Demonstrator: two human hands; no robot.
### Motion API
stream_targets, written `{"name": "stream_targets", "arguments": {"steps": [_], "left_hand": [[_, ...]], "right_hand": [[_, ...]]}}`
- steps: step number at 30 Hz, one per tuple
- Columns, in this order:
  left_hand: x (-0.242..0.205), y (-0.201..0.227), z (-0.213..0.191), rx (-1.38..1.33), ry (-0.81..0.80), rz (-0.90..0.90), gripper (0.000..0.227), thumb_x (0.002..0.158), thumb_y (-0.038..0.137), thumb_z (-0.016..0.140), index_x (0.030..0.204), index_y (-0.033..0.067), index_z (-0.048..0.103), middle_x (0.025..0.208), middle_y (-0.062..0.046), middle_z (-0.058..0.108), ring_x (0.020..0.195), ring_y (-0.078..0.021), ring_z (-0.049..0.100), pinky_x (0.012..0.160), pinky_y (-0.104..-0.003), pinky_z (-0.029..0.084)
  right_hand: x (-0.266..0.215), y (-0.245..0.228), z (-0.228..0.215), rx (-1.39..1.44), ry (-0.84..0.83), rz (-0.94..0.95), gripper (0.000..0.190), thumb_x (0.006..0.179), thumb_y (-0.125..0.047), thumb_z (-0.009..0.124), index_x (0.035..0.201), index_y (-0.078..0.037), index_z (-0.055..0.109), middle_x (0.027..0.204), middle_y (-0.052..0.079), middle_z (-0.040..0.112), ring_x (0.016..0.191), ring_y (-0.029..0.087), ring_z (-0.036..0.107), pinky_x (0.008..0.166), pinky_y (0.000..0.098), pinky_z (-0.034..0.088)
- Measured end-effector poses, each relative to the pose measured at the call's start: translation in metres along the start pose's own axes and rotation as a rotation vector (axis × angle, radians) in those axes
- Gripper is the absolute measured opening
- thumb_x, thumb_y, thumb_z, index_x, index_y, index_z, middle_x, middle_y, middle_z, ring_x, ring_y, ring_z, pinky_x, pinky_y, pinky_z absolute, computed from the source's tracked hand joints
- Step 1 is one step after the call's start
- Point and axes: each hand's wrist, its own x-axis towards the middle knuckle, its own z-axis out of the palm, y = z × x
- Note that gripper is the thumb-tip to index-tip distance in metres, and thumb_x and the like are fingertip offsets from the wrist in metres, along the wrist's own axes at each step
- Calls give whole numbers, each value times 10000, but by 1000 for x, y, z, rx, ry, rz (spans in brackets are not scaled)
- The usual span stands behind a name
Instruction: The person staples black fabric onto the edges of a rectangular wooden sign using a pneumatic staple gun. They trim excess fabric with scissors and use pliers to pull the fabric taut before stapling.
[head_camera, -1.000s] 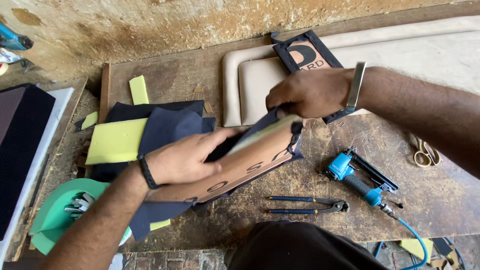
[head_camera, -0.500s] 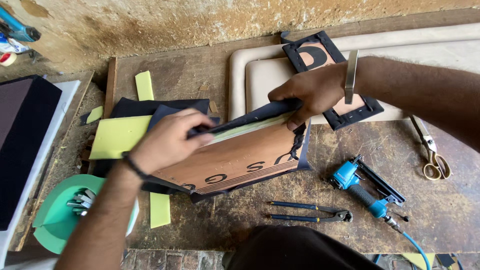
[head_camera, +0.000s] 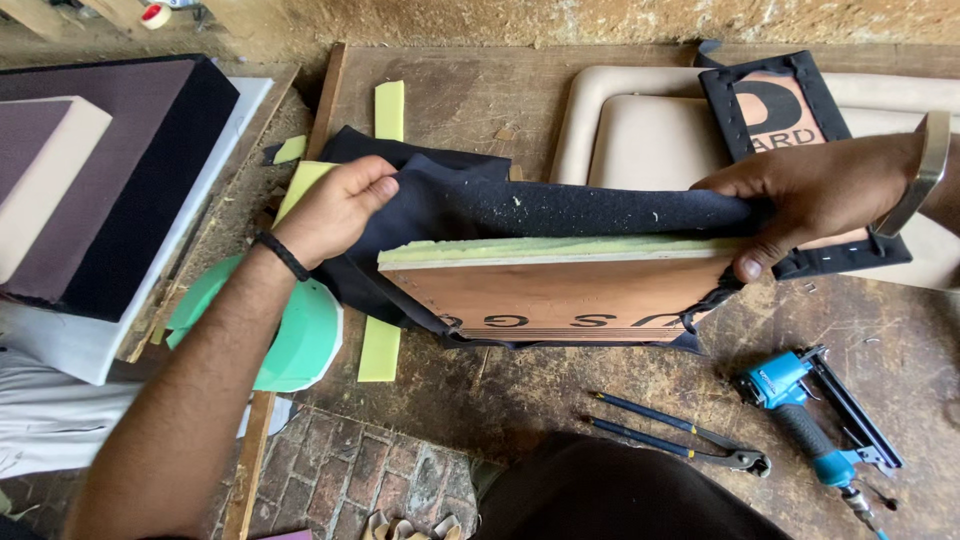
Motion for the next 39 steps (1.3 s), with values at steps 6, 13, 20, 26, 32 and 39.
{"name": "stream_targets", "arguments": {"steps": [6,13,20,26,32,39], "left_hand": [[2,18,-6,-8,-442,-90,836,623,402,910,1271,3,564,1187,-129,714,1110,-208,669,939,-317,546],[-12,41,-12,140,-412,-133,797,605,440,894,1229,45,593,1080,-56,752,1002,-164,704,862,-307,571],[-18,30,-5,302,-300,-55,459,849,344,809,733,24,501,597,-47,439,599,-143,434,566,-345,418],[-22,29,-2,227,-216,58,434,839,320,808,700,43,505,586,-23,450,584,-116,443,558,-319,428],[-41,39,-6,252,-473,-82,395,905,376,736,678,116,545,600,2,486,576,-99,493,549,-318,485],[34,127,40,-365,-762,42,642,970,580,332,1405,180,586,1453,-104,606,1357,-220,569,1135,-419,452]], "right_hand": [[-10,10,-3,-197,227,-532,882,779,-313,896,1455,63,472,1250,223,696,1139,330,653,976,503,511],[-23,-23,-1,30,176,-89,666,662,-230,884,1282,-96,684,999,92,769,939,224,740,885,393,580],[-32,-46,6,-179,337,-212,235,792,-248,802,983,-115,768,747,21,778,629,150,726,595,318,594],[-33,-41,12,-235,435,-353,121,825,-182,790,807,-80,729,618,28,728,541,146,704,496,330,552],[-31,-27,22,-687,724,-621,83,779,-37,744,785,-109,704,675,8,699,544,128,654,438,287,509],[-29,-28,46,-1075,911,-731,224,745,20,750,848,-154,653,670,9,614,543,134,613,425,262,530]]}}
